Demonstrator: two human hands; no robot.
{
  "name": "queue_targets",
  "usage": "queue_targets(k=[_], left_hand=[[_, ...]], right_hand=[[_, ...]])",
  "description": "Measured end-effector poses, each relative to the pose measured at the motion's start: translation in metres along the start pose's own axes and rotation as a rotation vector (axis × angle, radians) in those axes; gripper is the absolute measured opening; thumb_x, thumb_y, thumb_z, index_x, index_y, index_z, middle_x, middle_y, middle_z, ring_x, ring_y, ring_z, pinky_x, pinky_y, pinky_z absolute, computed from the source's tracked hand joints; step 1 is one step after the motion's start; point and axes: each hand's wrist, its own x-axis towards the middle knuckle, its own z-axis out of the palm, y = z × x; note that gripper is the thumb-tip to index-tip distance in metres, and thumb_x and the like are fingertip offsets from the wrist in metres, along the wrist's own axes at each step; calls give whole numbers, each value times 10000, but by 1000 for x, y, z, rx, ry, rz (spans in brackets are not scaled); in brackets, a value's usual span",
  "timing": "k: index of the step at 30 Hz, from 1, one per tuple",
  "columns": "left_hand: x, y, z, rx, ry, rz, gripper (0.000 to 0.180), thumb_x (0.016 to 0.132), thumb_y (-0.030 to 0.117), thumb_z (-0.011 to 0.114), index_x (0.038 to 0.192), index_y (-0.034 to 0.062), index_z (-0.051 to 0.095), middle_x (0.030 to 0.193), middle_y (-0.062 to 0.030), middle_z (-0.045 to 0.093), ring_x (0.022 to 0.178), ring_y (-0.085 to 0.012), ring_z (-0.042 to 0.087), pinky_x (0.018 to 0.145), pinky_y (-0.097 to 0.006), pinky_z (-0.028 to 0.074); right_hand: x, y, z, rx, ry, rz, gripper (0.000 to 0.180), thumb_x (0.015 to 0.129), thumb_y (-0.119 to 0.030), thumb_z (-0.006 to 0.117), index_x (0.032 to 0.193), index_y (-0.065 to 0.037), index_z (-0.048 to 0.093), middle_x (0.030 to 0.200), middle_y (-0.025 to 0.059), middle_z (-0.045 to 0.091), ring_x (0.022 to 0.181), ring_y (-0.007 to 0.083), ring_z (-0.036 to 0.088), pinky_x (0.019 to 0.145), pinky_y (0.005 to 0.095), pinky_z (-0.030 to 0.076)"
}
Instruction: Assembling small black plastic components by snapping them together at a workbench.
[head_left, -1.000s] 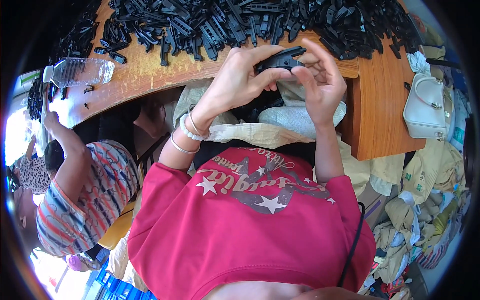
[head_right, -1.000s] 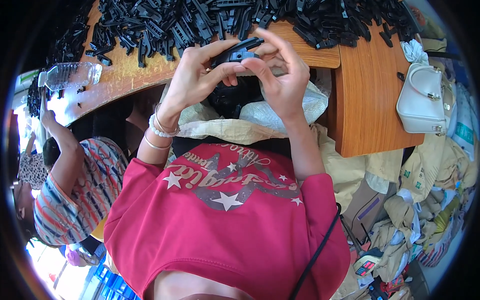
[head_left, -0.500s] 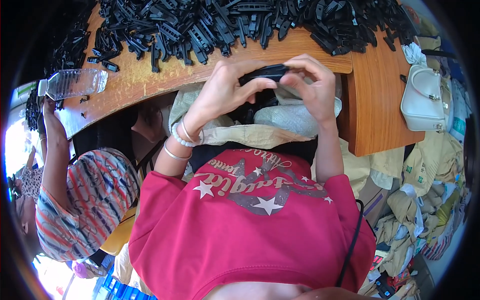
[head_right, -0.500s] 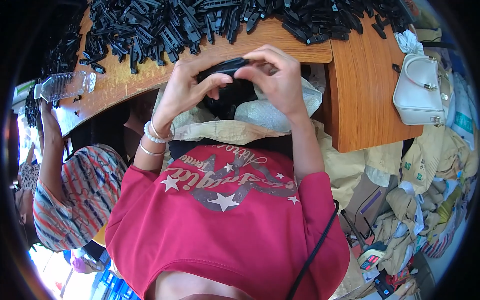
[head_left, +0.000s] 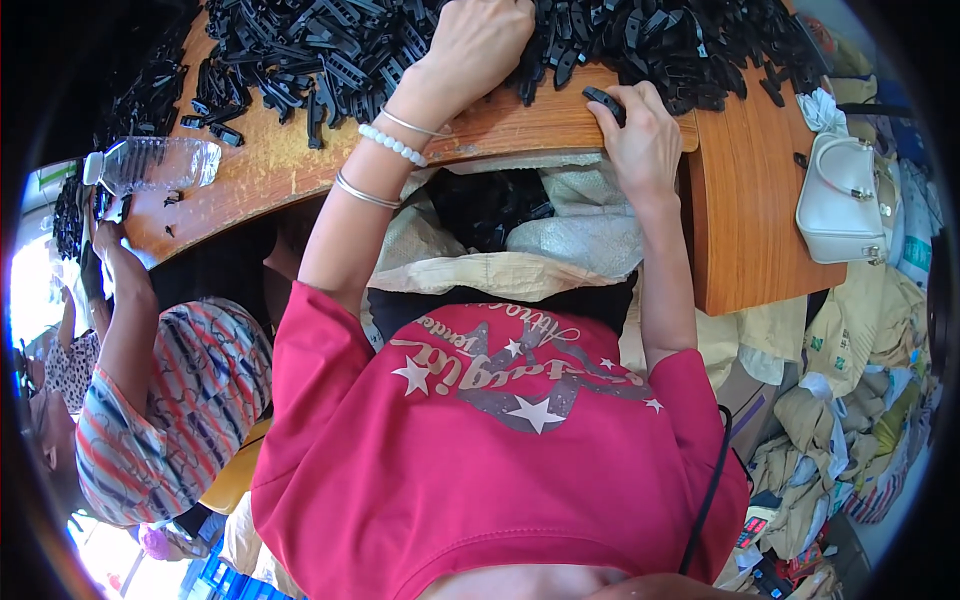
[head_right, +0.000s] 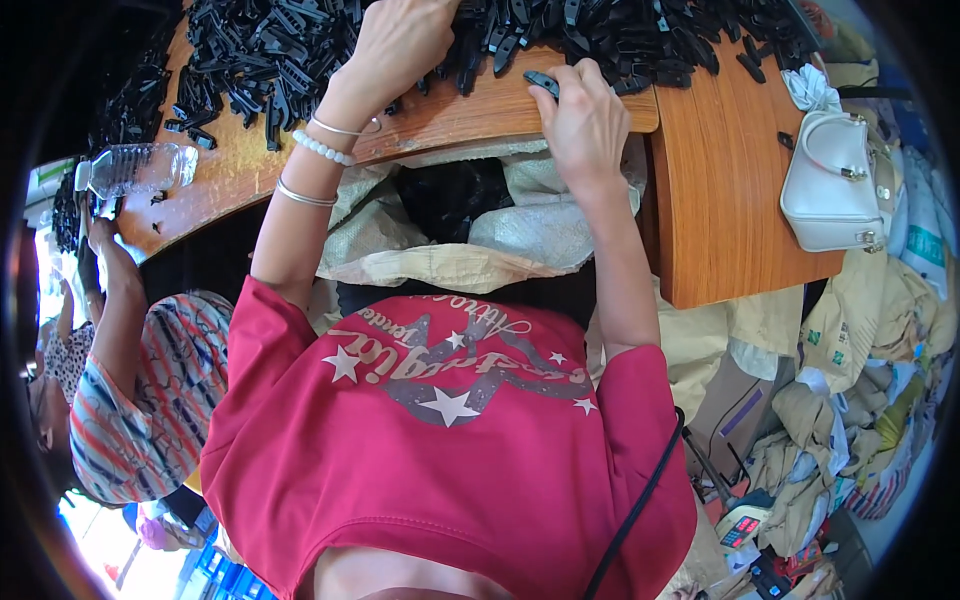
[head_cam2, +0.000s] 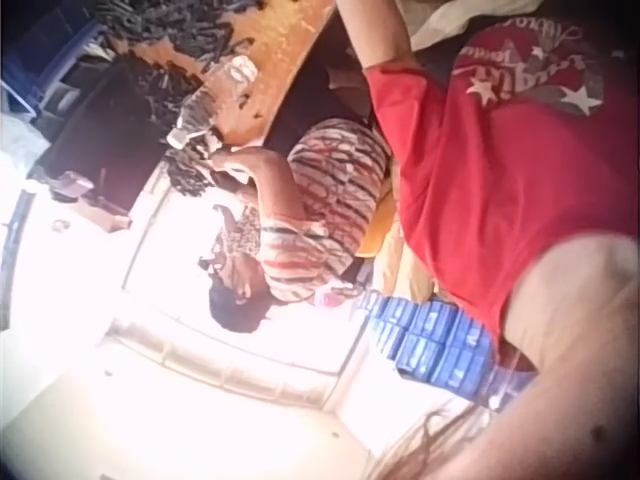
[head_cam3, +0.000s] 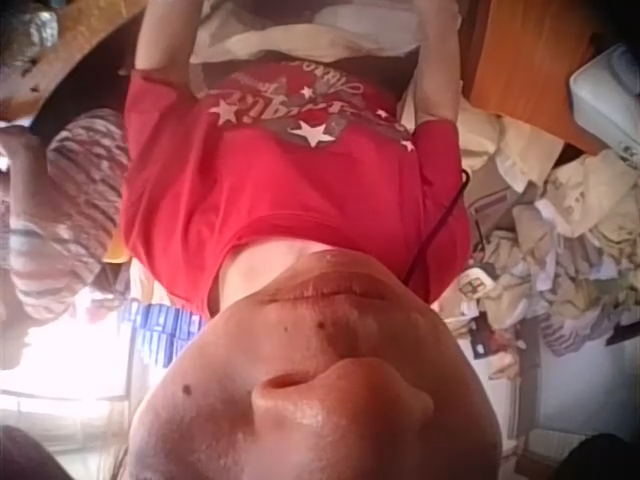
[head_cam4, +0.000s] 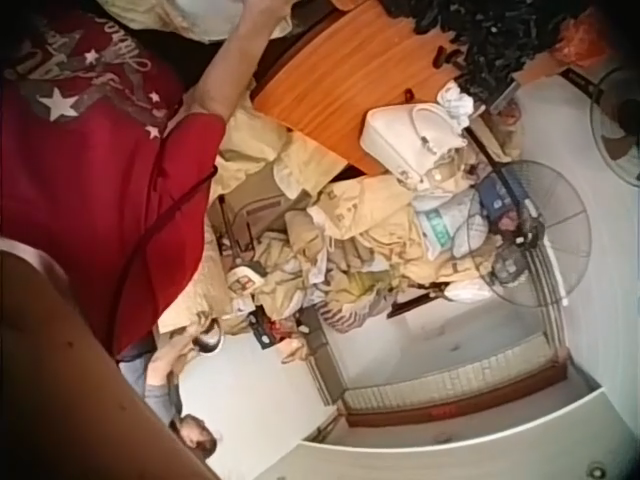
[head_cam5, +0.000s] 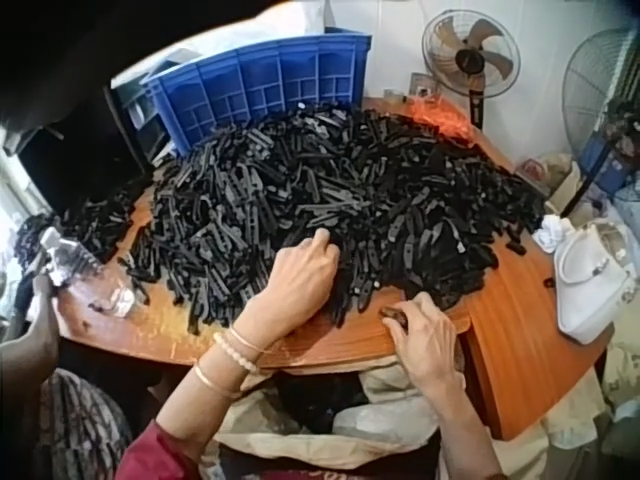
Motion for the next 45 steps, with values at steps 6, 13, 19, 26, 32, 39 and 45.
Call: queue_targets(k=[6,13,19,26,32,39,45], left_hand=[[-24,23,-22,-977,305,-466,204,738,17,616,899,-6,492,792,-183,534,704,-321,579,598,-388,478],[-67,40,-25,-2070,67,-816,177,931,94,532,1020,-52,487,919,-229,641,865,-261,678,767,-281,575],[-72,53,-23,-1594,-30,-743,354,905,170,607,1167,-65,567,952,-108,664,846,-128,641,753,-235,519],[-84,65,-45,-1084,-48,-418,389,798,60,705,1156,-43,594,908,-105,689,828,-77,612,695,-235,494],[-89,60,-36,-1025,76,-187,346,779,90,687,1107,4,614,794,-173,641,524,-222,549,514,-284,449],[-91,67,-45,-1333,-293,-587,269,842,182,690,1044,7,665,726,-45,651,659,-83,602,623,-247,493],[-83,38,-18,-752,-381,-45,511,766,553,651,815,49,723,627,-140,626,583,-288,618,590,-352,483]], right_hand=[[-3,-2,-1,532,28,129,220,822,-82,655,1022,4,624,752,88,653,649,178,649,557,280,494],[-11,-23,-34,1298,-143,291,210,874,-28,587,1058,72,600,803,141,669,723,174,674,654,251,560],[-20,-45,-27,1370,-154,179,181,862,51,579,1034,109,587,1007,159,619,819,215,680,733,274,577],[-28,-41,-13,1164,62,146,204,830,34,635,1026,83,607,991,109,616,844,146,637,724,231,537],[-32,-29,-18,1243,-58,136,349,778,35,696,1104,57,574,942,63,603,817,70,563,729,197,463],[-23,5,-11,910,44,103,83,854,-73,645,849,3,677,852,50,639,735,91,585,660,238,472],[0,19,-5,-43,172,-66,157,835,-169,653,895,-27,682,821,96,629,716,278,608,670,378,474]])
